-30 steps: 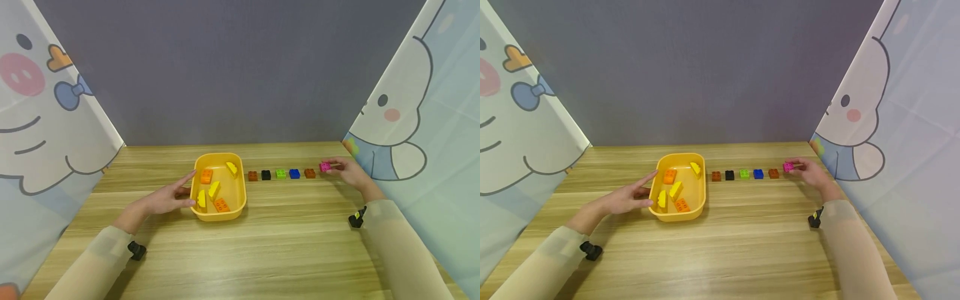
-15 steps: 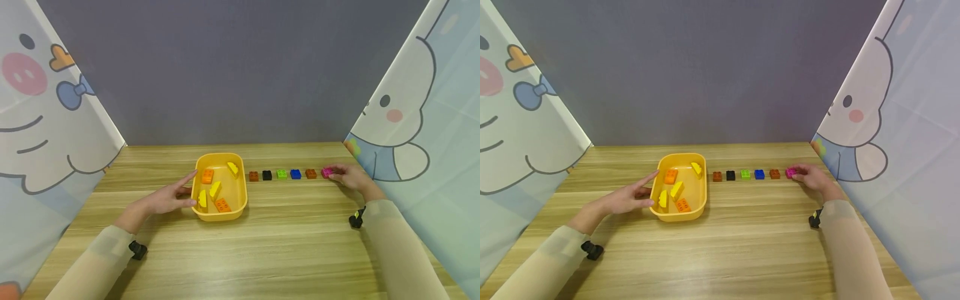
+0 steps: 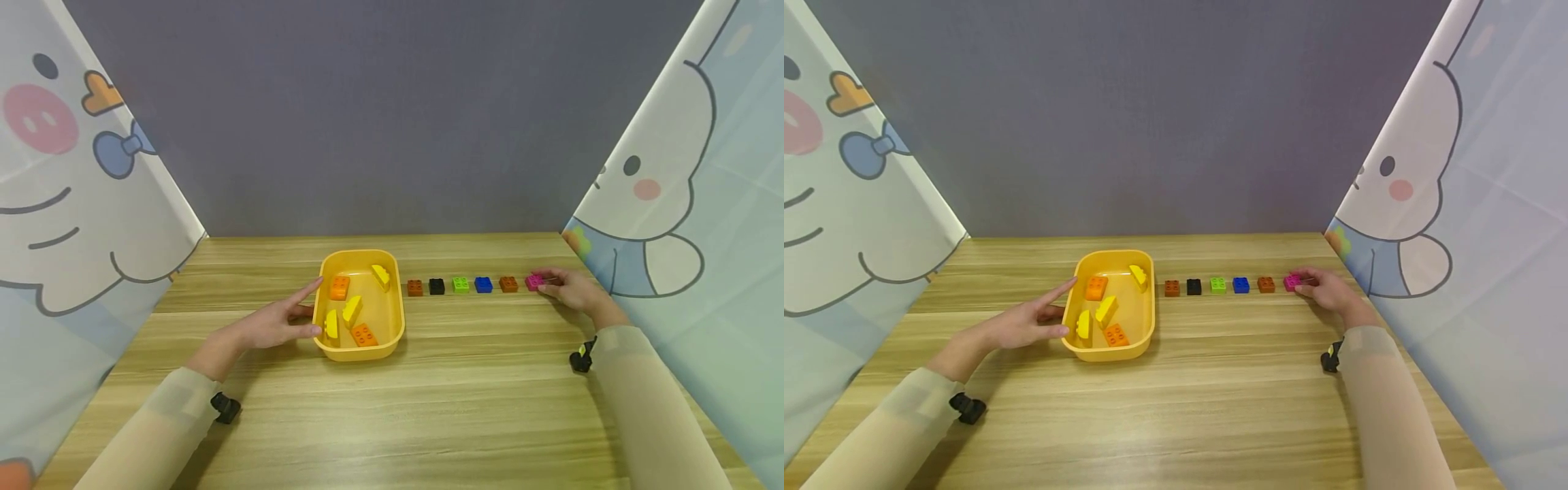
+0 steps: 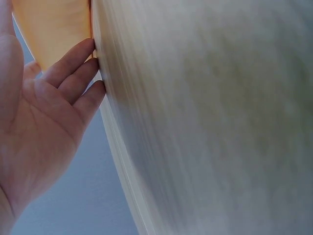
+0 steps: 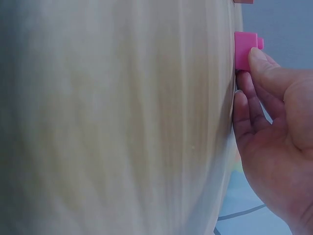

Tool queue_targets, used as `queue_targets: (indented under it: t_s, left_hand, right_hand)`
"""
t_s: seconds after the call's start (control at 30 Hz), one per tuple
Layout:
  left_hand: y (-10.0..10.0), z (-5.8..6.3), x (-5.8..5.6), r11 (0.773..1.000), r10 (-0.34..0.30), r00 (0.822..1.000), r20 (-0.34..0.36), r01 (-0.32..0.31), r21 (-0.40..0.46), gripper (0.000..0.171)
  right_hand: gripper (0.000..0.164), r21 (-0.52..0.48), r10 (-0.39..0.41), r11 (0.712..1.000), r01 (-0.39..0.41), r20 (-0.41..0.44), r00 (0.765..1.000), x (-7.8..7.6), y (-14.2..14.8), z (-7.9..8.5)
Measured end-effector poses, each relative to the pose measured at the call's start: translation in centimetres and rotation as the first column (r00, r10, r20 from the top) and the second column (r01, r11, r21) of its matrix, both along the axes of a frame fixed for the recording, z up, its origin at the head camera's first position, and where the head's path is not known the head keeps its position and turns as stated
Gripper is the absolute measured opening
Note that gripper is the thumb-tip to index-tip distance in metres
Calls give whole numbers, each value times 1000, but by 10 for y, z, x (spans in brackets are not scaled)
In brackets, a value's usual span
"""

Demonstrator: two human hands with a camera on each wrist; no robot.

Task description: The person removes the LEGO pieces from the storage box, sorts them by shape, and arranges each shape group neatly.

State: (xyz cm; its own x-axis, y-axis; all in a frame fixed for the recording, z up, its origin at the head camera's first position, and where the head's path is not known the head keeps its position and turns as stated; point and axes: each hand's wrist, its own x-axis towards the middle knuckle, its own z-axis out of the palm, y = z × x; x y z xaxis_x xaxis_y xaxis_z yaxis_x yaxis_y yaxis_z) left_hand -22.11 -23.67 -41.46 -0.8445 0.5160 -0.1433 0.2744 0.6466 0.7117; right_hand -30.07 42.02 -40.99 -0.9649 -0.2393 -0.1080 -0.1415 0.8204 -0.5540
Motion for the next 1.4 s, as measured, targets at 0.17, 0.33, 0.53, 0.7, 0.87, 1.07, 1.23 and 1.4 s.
queue_targets:
  t_s: [0.17,0.33,0.53,0.7,0.87,1.07,1.23,1.4]
  left_hand:
    - [2,0,0,1000,3,1000,3,-3,0,105]
    - [2,0,0,1000,22,1000,9,-22,-11,105]
    - [1,1,1,1000,27,1000,15,-27,-9,106]
    - [1,0,1,1000,22,1000,14,-22,-11,106]
    - [2,-1,0,1000,27,999,16,-27,-16,105]
    - [1,-2,0,1000,22,1000,12,-22,-17,105]
    - [1,-2,1,1000,22,1000,14,-22,-16,105]
    - [1,-1,1,1000,20,1000,19,-20,-7,105]
  right_hand:
    - [50,-10,10,1000,-10,0,1000,0,0,1]
    - [50,-10,6,1000,-6,15,1000,0,0,1]
    - [51,-14,10,1000,-9,21,1000,0,0,1]
    - [53,-8,11,1000,-11,16,1000,-1,1,0]
    - [55,-20,2,1000,-2,3,1000,-2,3,0]
    - [54,-104,-27,994,21,-62,998,1,3,11]
    - [51,-153,-38,988,11,-177,983,3,-15,27]
    - [47,-248,-9,968,-43,-206,979,4,-55,41]
